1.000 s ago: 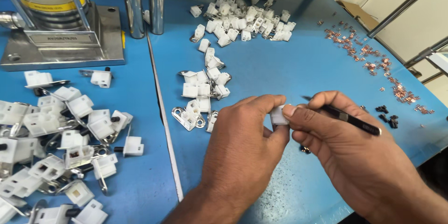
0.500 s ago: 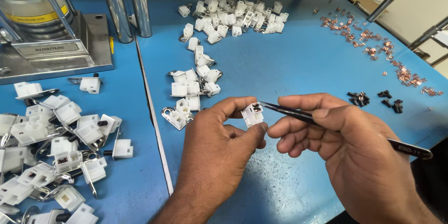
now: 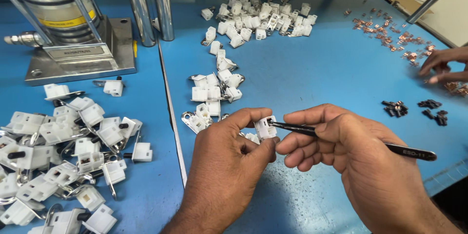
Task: The person picks up white plastic connector housings one at a time from the workbench and uses tweezers to insert small metal contacts into each housing, then sets the assembled part aside and repeats the cycle with the next housing and contact.
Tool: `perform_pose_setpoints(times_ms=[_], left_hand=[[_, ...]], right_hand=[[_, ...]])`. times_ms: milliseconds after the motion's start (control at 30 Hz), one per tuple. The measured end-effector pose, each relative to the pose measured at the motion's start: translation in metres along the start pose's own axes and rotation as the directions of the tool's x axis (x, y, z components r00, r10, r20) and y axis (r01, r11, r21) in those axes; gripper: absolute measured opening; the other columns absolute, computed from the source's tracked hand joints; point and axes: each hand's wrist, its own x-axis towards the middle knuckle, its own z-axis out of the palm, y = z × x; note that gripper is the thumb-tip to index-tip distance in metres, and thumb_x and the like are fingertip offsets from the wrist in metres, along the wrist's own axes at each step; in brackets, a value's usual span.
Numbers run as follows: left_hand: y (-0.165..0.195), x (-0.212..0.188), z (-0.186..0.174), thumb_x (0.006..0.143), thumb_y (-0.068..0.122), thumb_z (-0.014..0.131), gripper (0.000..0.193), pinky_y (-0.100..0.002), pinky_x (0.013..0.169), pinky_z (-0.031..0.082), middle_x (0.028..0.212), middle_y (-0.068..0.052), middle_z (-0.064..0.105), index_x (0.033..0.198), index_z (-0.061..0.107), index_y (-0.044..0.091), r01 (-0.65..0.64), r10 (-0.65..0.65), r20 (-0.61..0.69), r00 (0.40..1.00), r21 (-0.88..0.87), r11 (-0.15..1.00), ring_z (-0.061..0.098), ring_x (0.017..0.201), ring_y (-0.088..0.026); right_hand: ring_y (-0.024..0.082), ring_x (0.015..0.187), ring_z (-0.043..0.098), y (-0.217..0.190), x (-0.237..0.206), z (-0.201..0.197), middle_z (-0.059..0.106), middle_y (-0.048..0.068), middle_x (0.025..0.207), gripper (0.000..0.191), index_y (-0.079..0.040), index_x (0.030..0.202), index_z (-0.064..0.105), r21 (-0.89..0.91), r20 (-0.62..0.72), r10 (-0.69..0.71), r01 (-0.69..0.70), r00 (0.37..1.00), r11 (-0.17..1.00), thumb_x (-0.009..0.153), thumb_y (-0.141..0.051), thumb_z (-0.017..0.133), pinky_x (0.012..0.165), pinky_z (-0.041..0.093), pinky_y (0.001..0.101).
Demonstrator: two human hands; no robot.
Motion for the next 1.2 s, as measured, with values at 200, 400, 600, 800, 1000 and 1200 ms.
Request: perform_pose_setpoints(times_ms=[200,400,600,800,1000,1200], left_hand=[[0.004,-0.011,-0.013,0.085,0.011,0.068,0.043,-0.031,0.065,0.061,0.097,-0.006,0.077,0.127,0.072,0.007,-0.442,0.451,-0.001,0.893,0.192,0.876,0.074,0.073,-0.013],[-0.010,-0.013,-0.070,0.084,0.028,0.078,0.049,-0.033,0.076,0.063,0.100,-0.002,0.079,0.131,0.064,0.026,0.103,-0.183,0.064,0.981,0.627,0.772,0.076,0.082,-0.016],[-0.042,0.022,-0.194,0.074,0.030,0.088,0.054,-0.043,0.102,0.054,0.115,-0.014,0.078,0.121,0.074,0.008,0.214,0.202,-0.300,0.932,0.907,0.362,0.075,0.109,-0.025],[-0.042,0.030,-0.131,0.082,0.038,0.081,0.051,-0.044,0.091,0.056,0.116,-0.004,0.076,0.129,0.073,0.018,0.029,0.166,-0.190,0.968,0.735,0.678,0.067,0.112,-0.022],[-0.021,0.033,-0.015,0.088,0.029,0.075,0.031,-0.045,0.100,0.036,0.111,0.000,0.070,0.118,0.077,0.019,-0.348,0.272,0.252,0.929,0.845,0.407,0.057,0.110,-0.022],[0.011,0.033,-0.013,0.087,0.033,0.077,0.027,-0.048,0.100,0.035,0.095,0.000,0.075,0.107,0.079,0.016,-0.335,0.334,0.178,0.926,0.794,0.507,0.061,0.095,-0.017]], right_hand=[[0.033,0.085,0.066,0.011,-0.002,0.004,0.071,0.026,0.093,0.046,0.016,0.121,0.059,0.168,0.155,-0.030,0.004,0.987,0.986,0.097,-0.015,0.034,0.078,0.053,0.0453],[0.028,0.073,0.068,0.014,-0.007,-0.010,0.070,0.018,0.079,0.062,0.014,0.126,0.059,0.438,0.562,-0.069,-0.225,0.825,0.870,0.113,-0.040,0.031,0.069,0.057,0.0385],[0.025,0.056,0.071,0.036,-0.012,-0.005,0.074,0.021,0.072,0.073,0.005,0.101,0.064,0.365,0.439,0.034,-0.213,0.898,0.906,0.110,-0.060,0.032,0.052,0.061,0.0369],[0.031,0.086,0.075,0.039,-0.008,-0.048,0.074,0.025,0.107,0.041,-0.005,0.095,0.062,0.098,-0.007,0.098,-0.097,0.995,0.990,0.106,-0.044,0.053,0.076,0.059,0.0470],[0.025,0.112,0.072,0.049,0.008,-0.113,0.076,0.020,0.123,0.022,-0.010,0.092,0.050,-0.280,-0.437,-0.029,-0.105,0.899,0.954,0.096,-0.012,0.072,0.091,0.053,0.0425],[0.023,0.117,0.071,0.073,0.023,-0.135,0.074,0.010,0.126,0.022,-0.010,0.091,0.051,-0.675,-0.089,-0.111,0.022,0.990,0.737,0.091,-0.010,0.073,0.089,0.057,0.0399]])
